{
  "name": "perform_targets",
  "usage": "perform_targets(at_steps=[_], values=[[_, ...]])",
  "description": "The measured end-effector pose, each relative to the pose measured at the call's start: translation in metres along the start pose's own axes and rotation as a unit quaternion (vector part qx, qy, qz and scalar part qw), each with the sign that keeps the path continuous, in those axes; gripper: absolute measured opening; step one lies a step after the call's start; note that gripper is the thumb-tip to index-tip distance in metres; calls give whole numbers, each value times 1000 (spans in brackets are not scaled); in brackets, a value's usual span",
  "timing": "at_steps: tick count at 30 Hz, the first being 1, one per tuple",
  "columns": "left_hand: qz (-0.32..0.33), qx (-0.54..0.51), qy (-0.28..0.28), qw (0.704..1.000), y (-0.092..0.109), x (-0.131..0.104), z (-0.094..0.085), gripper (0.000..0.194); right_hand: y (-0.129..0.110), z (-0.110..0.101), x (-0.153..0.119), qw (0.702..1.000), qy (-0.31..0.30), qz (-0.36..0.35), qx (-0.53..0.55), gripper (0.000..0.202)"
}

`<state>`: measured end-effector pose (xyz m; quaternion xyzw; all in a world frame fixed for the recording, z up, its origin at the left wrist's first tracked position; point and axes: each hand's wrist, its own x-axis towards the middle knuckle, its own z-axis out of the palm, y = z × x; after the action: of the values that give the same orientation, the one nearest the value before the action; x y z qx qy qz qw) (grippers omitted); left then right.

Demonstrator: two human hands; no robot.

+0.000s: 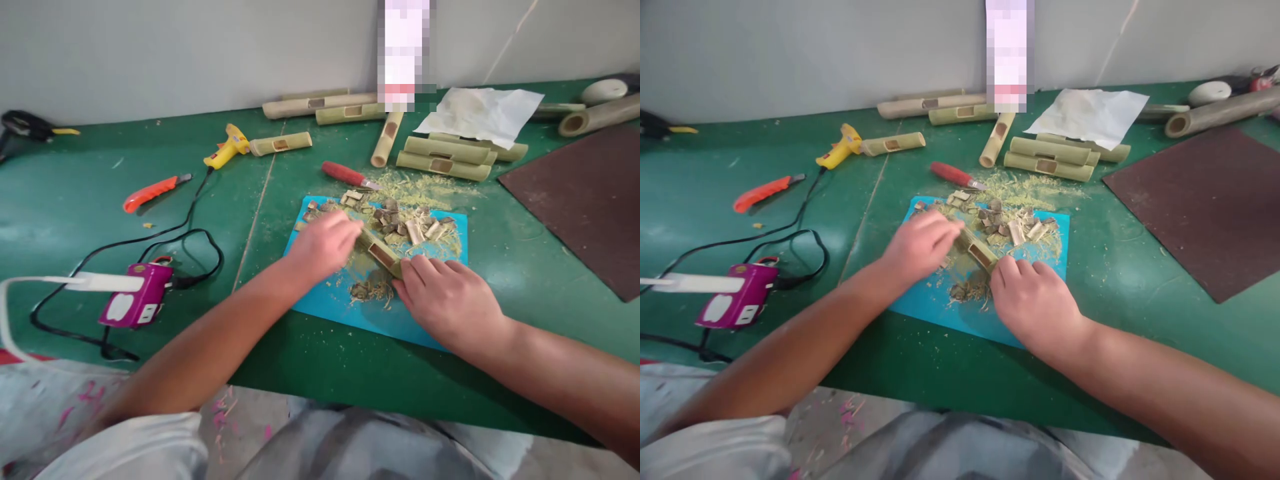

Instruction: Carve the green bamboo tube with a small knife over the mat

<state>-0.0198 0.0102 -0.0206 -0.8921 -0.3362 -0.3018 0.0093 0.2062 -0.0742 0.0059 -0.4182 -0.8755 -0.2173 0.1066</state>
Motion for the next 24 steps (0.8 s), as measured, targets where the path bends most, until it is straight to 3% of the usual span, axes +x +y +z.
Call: perform_targets(at_steps=[2, 5, 8, 12, 16, 19, 24], values=[[-3, 8, 20, 1000, 0, 0, 0, 28, 0, 0, 0, 1000, -1, 1, 1, 15], [-2, -18, -13, 1000, 0, -1, 0, 28, -2, 1, 1, 1000, -3, -4, 6, 13], [-16, -6, 9, 1000, -1, -2, 0, 27, -3, 1, 2, 1000, -2, 3, 8, 13], [-16, -20, -15, 1000, -3, -2, 0, 26, -2, 2, 1, 1000, 4, -4, 7, 13], [-24, -10, 12, 1000, -2, 0, 1, 25, -1, 2, 1, 1000, 1, 1, 2, 13], [-11, -27, -14, 999, 1, 1, 1, 27, 0, 2, 1, 1000, -3, -4, 3, 15], [-24, -18, 3, 1000, 0, 1, 0, 27, -1, 2, 1, 1000, -8, 0, 12, 16]])
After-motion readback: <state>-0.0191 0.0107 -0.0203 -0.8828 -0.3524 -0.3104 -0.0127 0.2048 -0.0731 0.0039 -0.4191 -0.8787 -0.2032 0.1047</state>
